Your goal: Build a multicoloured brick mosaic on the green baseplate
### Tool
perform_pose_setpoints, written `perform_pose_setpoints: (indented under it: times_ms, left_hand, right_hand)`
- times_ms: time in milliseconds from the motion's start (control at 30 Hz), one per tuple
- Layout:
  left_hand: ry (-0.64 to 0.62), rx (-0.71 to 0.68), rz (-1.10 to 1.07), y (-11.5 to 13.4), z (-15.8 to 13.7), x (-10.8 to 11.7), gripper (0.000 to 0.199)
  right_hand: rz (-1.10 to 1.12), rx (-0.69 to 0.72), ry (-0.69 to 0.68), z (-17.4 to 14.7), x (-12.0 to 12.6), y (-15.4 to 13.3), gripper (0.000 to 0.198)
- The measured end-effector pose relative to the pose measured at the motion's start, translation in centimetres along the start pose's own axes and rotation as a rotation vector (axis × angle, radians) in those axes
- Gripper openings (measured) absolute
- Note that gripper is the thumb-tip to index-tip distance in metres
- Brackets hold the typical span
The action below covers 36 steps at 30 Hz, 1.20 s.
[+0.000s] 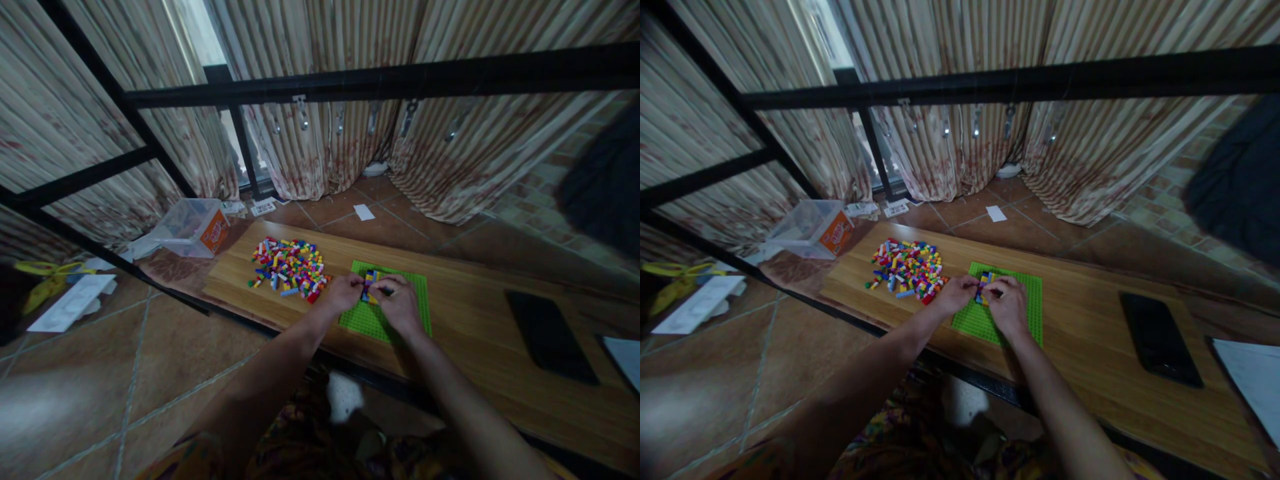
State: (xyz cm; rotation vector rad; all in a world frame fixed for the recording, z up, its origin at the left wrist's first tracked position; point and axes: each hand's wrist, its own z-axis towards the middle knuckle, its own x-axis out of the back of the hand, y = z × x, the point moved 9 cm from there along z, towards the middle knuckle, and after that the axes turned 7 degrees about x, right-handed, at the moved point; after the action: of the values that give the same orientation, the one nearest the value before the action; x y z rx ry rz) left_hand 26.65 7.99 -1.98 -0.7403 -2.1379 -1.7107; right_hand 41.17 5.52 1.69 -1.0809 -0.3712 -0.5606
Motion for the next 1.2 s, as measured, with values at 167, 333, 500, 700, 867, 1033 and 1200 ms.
perform_pose_setpoints:
  times_ms: [167,333,500,700,867,1033,1200]
  left_hand:
    - [0.000,0.004,0.012,-0.3,0.3,0.0,0.025]
    - [0.020,0.034,0.017,0.0,0.4,-0.2,0.030]
    - [0.051,0.087,0.065,0.1,0.7,-0.3,0.025]
    - [0.081,0.091,0.097,0.7,0.1,-0.2,0.024]
    - [0.090,0.060,0.081,1.4,-0.9,0.3,0.020]
    - [0.166,-0.062,0.024,0.9,-2.9,2.5,0.024]
    - [0.334,-0.064,0.093,-2.9,-5.8,8.7,0.019]
  right_hand:
    - [0.184,-0.104,0.005,0.2,0.3,1.7,0.021]
    - [0.237,-0.147,0.007,0.1,0.5,2.4,0.023]
    - [0.216,-0.123,-0.004,0.1,0.7,1.5,0.022]
    - [0.208,-0.100,-0.007,0.1,0.8,1.2,0.021]
    - [0.219,-0.071,-0.036,-0.3,0.5,2.1,0.025]
    - [0.170,0.007,0.028,-1.2,1.9,1.8,0.027]
    - [0.085,0.031,0.049,-1.7,3.0,1.6,0.028]
